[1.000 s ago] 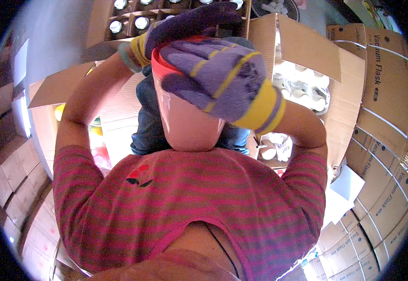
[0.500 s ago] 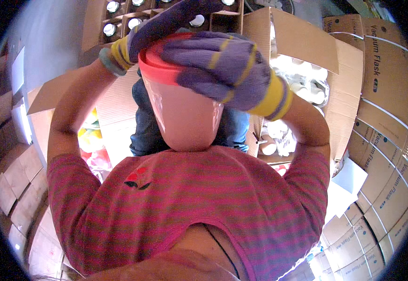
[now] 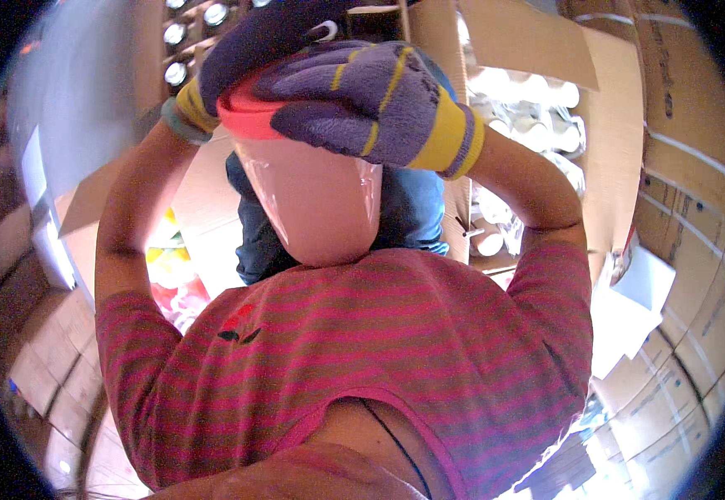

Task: The person assembles vacuum flasks by hand, inserting stainless steel inner liners into plastic outer shells and securing red lids. They handle multiple flasks one at a time, removing protective plastic wraps and placing completed units into a cardboard box.

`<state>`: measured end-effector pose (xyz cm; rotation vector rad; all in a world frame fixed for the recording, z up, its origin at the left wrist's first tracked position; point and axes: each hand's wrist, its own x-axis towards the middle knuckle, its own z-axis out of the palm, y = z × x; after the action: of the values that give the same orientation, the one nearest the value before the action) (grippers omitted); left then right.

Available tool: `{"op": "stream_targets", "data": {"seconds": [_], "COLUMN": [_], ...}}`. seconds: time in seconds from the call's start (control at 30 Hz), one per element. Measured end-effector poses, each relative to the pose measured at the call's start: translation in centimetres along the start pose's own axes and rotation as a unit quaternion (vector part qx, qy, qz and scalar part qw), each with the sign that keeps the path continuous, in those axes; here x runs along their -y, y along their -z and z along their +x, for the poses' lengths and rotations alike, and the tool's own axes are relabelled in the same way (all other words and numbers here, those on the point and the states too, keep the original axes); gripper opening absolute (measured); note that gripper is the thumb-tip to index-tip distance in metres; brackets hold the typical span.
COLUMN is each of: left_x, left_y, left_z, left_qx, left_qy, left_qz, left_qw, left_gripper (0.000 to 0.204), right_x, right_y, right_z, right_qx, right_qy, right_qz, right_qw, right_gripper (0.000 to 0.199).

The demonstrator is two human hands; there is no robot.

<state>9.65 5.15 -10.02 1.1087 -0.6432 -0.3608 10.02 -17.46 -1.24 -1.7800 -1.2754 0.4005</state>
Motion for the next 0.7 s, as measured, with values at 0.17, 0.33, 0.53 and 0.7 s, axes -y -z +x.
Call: {"op": "stream_targets", "data": {"seconds": [0.17, 0.33, 0.53, 0.7], "left_x": [-2.4, -3.5, -5.0, -6.6], "left_y": [-0.1, -4.0, -7.5, -10.3], "left_z": [0.8, -4.0, -5.0, -5.0], "left_qx": [0.006, -0.251, -0.137, -0.117], "left_qy": [-0.099, -0.030, -0.123, -0.137], "left_qz": [0.532, 0.268, 0.359, 0.402], "left_qw": [0.841, 0.930, 0.915, 0.898], "left_gripper": [0.044, 0.032, 0.048, 0.055], "right_x": [-3.9, -6.6, -4.0, -10.8], "right_y": [0.9, -0.1, -15.3, -21.2], "right_z": [-5.9, -22.7, -32.8, -44.4], "right_qx": [-0.196, -0.079, 0.156, -0.139], "right_qy": [-0.083, -0.430, -0.601, -0.394], "right_qz": [0.195, -0.069, -0.222, -0.224], "right_qw": [0.957, 0.897, 0.752, 0.880], "right_gripper": [0.043, 0.063, 0.073, 0.048]}}
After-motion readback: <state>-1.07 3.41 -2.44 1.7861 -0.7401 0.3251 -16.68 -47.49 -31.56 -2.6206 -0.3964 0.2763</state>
